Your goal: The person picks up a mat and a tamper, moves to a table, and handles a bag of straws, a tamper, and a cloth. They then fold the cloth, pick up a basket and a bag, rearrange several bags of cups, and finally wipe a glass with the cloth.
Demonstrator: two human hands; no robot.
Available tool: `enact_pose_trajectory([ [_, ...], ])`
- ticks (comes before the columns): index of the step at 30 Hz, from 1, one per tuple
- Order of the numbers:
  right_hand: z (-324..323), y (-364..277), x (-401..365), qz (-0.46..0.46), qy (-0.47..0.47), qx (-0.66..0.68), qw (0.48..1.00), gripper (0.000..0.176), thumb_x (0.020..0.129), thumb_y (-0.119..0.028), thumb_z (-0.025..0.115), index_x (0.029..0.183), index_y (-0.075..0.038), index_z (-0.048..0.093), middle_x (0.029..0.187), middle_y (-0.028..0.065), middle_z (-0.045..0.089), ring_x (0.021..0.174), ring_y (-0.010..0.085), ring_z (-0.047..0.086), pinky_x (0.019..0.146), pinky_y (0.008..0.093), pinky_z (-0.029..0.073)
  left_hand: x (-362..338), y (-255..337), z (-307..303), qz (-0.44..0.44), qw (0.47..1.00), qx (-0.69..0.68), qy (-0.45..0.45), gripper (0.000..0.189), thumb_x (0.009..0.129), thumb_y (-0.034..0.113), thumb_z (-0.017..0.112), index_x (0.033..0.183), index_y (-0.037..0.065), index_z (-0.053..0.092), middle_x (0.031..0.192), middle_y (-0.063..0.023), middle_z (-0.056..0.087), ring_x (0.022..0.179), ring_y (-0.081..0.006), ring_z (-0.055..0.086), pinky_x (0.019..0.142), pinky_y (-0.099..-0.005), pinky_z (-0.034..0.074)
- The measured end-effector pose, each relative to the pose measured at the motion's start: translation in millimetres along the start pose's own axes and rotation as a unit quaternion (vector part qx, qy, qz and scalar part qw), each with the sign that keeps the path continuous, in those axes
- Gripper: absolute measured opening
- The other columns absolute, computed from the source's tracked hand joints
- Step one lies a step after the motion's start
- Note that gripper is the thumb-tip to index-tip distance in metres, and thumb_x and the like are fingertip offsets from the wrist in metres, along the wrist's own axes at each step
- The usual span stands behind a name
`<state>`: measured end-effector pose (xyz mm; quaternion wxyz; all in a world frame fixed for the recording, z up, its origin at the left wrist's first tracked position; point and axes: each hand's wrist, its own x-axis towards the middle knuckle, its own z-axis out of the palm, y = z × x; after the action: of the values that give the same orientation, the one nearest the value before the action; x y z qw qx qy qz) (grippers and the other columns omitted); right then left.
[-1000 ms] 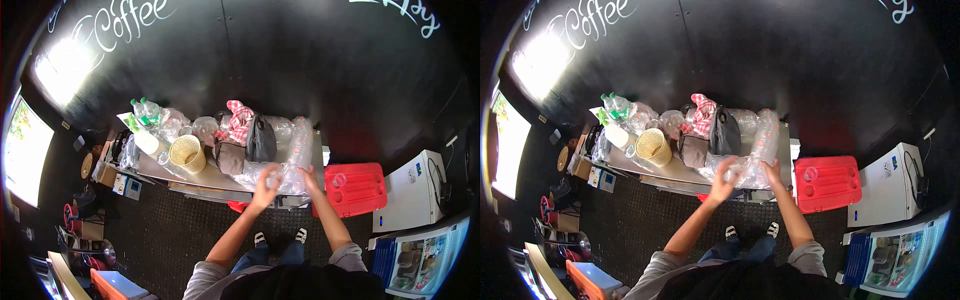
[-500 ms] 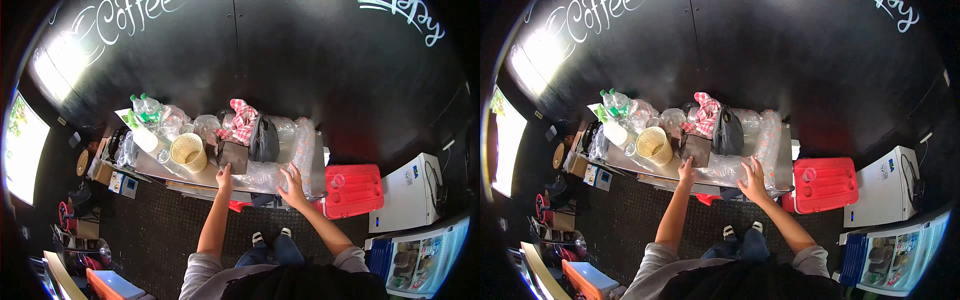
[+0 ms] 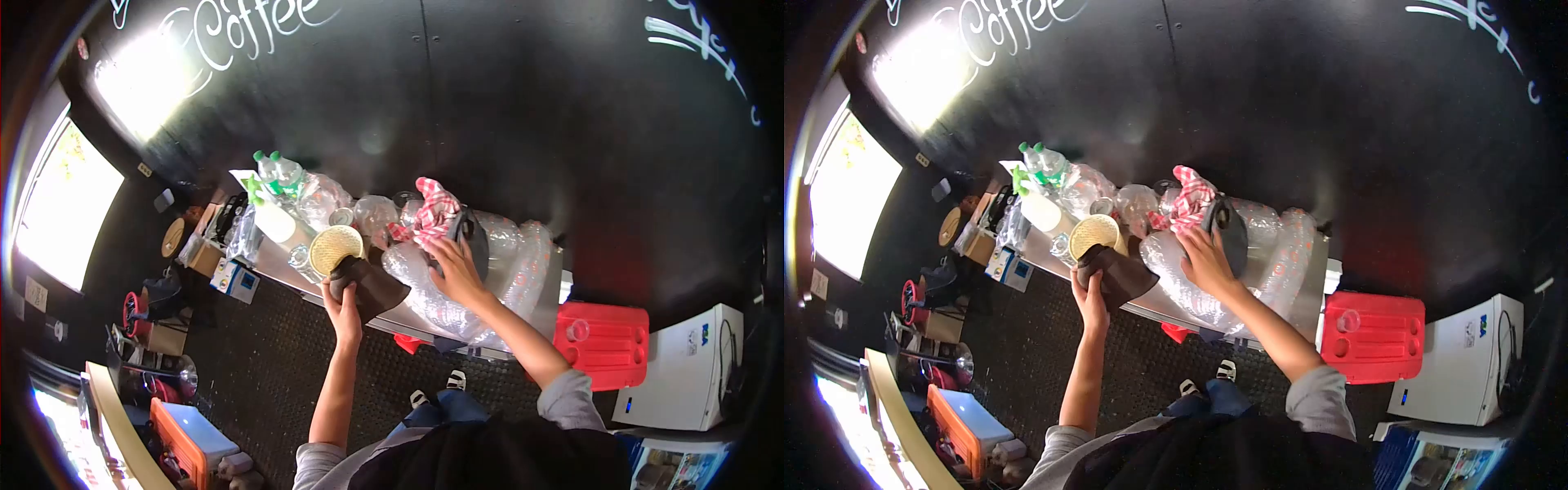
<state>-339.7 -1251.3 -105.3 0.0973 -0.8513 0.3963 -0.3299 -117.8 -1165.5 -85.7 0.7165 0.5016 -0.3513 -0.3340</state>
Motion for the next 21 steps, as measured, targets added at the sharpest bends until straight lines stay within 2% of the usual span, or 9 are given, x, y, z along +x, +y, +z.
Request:
enact_pose_trajectory([
  [1,14.7,8.1,13.6,-0.006,-0.001,0.007,1.000,0.049,0.076,-0.016,0.058,0.121,-0.003,0.046,0.128,0.0143,0.043,0.120,0.0300,0.040,0.103,0.0547,0.019,0.8,5.9,-9.9,-0.001,1.000,0.002,0.001,0.024,0.083,0.007,0.056,0.104,0.006,0.045,0.093,-0.0024,0.051,0.087,-0.0103,0.047,0.078,-0.0236,0.039],
  [4,65.7,31.0,51.9,-0.002,-0.089,-0.279,0.956,0.069,0.074,-0.027,0.062,0.132,0.000,0.036,0.133,0.0150,0.040,0.126,0.0283,0.034,0.104,0.0594,0.013,4.1,17.9,-36.3,0.024,0.999,0.004,0.037,0.022,0.084,0.006,0.056,0.103,0.006,0.046,0.093,-0.0015,0.052,0.085,-0.0096,0.048,0.076,-0.0232,0.039],
  [7,93.3,54.8,66.4,-0.018,-0.077,-0.370,0.926,0.039,0.084,-0.025,0.045,0.114,-0.002,0.056,0.111,0.0143,0.059,0.113,0.0319,0.047,0.100,0.0587,0.022,8.3,29.6,-73.5,0.033,0.997,0.006,0.076,0.023,0.084,0.006,0.055,0.105,0.006,0.046,0.095,-0.0025,0.053,0.088,-0.0107,0.049,0.078,-0.0243,0.040],
  [11,87.2,75.1,78.2,0.010,-0.129,-0.266,0.955,0.027,0.081,-0.019,0.050,0.103,-0.007,0.060,0.102,0.0138,0.062,0.100,0.0327,0.055,0.090,0.0495,0.038,28.9,41.8,-133.2,0.026,0.994,-0.007,0.107,0.025,0.084,0.005,0.054,0.107,0.006,0.046,0.097,-0.0042,0.053,0.090,-0.0127,0.051,0.080,-0.0258,0.042],
  [13,47.1,41.8,96.8,0.125,-0.098,-0.130,0.979,0.023,0.079,-0.011,0.052,0.100,-0.006,0.059,0.094,0.0170,0.061,0.093,0.0344,0.058,0.080,0.0432,0.045,50.7,38.0,-171.7,0.011,0.994,0.008,0.107,0.024,0.084,0.005,0.054,0.106,0.006,0.046,0.095,-0.0036,0.053,0.088,-0.0124,0.051,0.078,-0.0255,0.042],
  [15,29.7,29.0,114.4,0.075,0.080,-0.055,0.992,0.021,0.078,-0.006,0.051,0.098,-0.003,0.055,0.089,0.0202,0.059,0.086,0.0358,0.058,0.072,0.0422,0.047,83.8,25.8,-209.4,-0.006,0.993,0.023,0.118,0.023,0.083,0.006,0.055,0.105,0.006,0.047,0.093,-0.0030,0.053,0.086,-0.0119,0.051,0.076,-0.0251,0.043],
  [17,18.8,21.4,134.2,0.109,0.149,0.076,0.980,0.020,0.081,-0.006,0.047,0.100,-0.001,0.052,0.086,0.0230,0.057,0.082,0.0343,0.059,0.071,0.0398,0.045,121.9,10.2,-241.8,-0.020,0.985,0.153,0.078,0.024,0.083,0.006,0.055,0.106,0.005,0.047,0.093,-0.0035,0.054,0.086,-0.0117,0.051,0.075,-0.0248,0.042],
  [19,10.0,-4.3,146.6,0.131,0.206,0.116,0.963,0.019,0.085,-0.007,0.046,0.102,0.000,0.050,0.081,0.0182,0.057,0.075,0.0255,0.059,0.068,0.0339,0.044,156.5,-2.0,-257.7,-0.022,0.985,0.167,0.043,0.028,0.081,0.004,0.056,0.108,0.004,0.048,0.095,-0.0046,0.056,0.087,-0.0118,0.053,0.074,-0.0255,0.043],
  [21,4.9,-36.3,160.5,0.114,0.251,0.164,0.947,0.017,0.089,-0.009,0.044,0.103,-0.002,0.050,0.082,0.0055,0.055,0.076,0.0107,0.050,0.070,0.0263,0.042,197.8,-19.7,-270.4,-0.001,0.984,0.181,0.004,0.034,0.079,0.006,0.059,0.110,0.003,0.047,0.093,-0.0073,0.058,0.086,-0.0150,0.055,0.075,-0.0275,0.044],
])
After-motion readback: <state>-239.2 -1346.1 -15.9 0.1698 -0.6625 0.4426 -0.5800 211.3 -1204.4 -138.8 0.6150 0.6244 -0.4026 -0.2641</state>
